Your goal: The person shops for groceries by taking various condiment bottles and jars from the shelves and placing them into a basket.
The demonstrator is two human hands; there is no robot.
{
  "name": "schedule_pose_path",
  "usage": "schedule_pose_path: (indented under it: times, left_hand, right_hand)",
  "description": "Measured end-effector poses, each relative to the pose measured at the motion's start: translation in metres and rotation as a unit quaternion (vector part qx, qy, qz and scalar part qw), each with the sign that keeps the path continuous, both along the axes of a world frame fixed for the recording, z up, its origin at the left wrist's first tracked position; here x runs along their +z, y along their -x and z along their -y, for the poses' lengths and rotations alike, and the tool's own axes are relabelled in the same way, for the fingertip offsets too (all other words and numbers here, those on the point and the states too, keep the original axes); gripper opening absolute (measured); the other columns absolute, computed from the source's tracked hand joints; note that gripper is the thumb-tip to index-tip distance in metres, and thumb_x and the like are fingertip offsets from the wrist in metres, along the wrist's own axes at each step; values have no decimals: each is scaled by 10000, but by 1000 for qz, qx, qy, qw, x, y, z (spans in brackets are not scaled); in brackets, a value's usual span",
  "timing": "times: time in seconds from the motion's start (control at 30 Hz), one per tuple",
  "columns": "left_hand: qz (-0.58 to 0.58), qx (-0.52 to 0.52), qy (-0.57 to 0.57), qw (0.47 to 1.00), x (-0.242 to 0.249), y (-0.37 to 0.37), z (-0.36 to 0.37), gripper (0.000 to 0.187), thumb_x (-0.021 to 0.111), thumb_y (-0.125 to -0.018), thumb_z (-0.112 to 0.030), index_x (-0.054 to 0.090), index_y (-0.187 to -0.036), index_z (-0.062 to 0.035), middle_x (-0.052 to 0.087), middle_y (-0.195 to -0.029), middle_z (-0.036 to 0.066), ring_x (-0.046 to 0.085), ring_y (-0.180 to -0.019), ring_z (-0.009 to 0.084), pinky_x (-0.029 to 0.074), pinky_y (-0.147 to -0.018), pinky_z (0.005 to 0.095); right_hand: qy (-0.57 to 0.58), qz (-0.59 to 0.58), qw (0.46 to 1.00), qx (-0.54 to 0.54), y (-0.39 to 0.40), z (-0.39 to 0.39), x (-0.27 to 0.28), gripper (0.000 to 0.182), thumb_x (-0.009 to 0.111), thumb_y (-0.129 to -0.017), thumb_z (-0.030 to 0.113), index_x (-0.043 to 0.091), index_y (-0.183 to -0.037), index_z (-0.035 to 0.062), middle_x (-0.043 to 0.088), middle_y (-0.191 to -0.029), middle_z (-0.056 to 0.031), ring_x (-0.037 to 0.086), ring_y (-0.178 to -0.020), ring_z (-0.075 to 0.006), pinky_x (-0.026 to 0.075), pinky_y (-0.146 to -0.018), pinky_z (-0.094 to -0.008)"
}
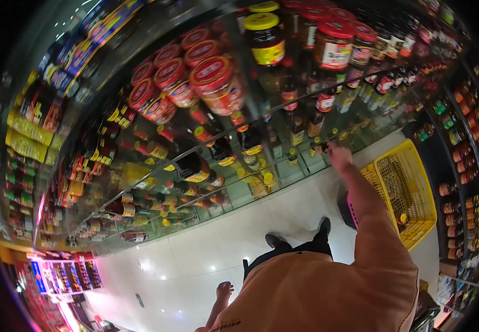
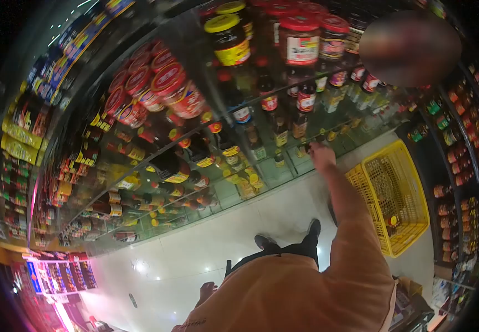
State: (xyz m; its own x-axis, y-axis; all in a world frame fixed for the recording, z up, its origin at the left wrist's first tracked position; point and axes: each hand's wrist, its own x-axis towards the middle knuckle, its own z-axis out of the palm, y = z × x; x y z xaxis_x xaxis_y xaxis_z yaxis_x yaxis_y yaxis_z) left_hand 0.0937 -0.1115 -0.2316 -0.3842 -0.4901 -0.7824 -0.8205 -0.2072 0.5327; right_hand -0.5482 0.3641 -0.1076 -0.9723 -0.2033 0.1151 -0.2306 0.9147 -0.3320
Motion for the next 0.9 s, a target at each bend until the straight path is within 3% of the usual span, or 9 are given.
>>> schedule_pose_path:
  times: [0.17,0.27,0.4,0.47,0.53,0.6,0.77,0.87,0.9]
  left_hand:
    - [-100,-226,74,966,-30,120,-23,379,586,-944,-282,616,-1175,16,722,-994,125,709,-820,196,557,-785,321]
    - [-165,-274,48,946,44,239,-112,420,645,-931,-218,557,-1297,-30,718,-1018,125,705,-866,197,542,-789,321]
    - [-246,-246,-238,907,140,340,-251,791,634,-963,-332,157,-1578,-188,420,-1496,160,559,-1214,253,477,-974,404]
    - [-284,-255,-366,849,160,363,-309,884,633,-958,-373,36,-1591,-218,390,-1504,160,572,-1155,263,500,-976,430]
    - [-280,-361,-272,847,175,378,-352,652,545,-1010,-247,202,-1560,-177,484,-1392,137,617,-1054,233,565,-828,357]
    - [-275,-249,-310,875,204,386,-398,470,469,-1030,-130,357,-1486,-119,558,-1277,120,640,-1004,208,561,-751,296]
    - [-288,-252,-376,844,199,411,-453,441,517,-1003,-240,437,-1400,-67,604,-1236,143,662,-968,283,532,-743,365]
    - [-267,-263,-377,847,200,425,-485,429,514,-995,-248,460,-1378,-63,607,-1235,134,648,-1042,277,588,-801,424]
    - [-249,-273,-353,860,199,431,-499,412,502,-1002,-275,484,-1355,-63,629,-1194,126,669,-966,251,580,-713,371]
  right_hand:
    - [91,-125,988,29,-87,-41,30,250,716,-857,176,627,-1067,75,689,-848,-131,678,-738,-333,552,-637,-430]
    - [219,-110,970,4,-132,-69,77,269,760,-838,206,641,-1026,53,667,-778,-111,656,-675,-282,527,-609,-368]
    - [375,-2,922,-94,-162,-117,118,239,770,-826,229,662,-876,22,618,-690,-77,582,-599,-200,460,-563,-309]
    - [411,3,905,-112,-168,-148,125,240,766,-837,223,659,-853,10,601,-664,-60,559,-588,-160,444,-558,-292]
    - [528,78,831,-159,-175,-179,130,245,758,-863,228,641,-845,13,574,-659,-8,535,-611,-87,428,-550,-273]
    - [558,99,805,-176,-177,-213,133,251,755,-873,235,629,-836,21,551,-659,15,518,-618,-67,419,-547,-267]
    - [657,201,719,-110,-178,-298,135,182,682,-939,186,580,-897,40,546,-750,25,537,-644,-58,445,-574,-243]
    - [678,248,691,-31,-186,-355,139,147,680,-934,119,617,-1024,22,644,-959,-35,615,-858,-108,517,-694,-257]
    - [684,270,678,15,-189,-372,141,171,688,-925,97,630,-1063,16,663,-1025,-54,627,-942,-125,534,-749,-264]
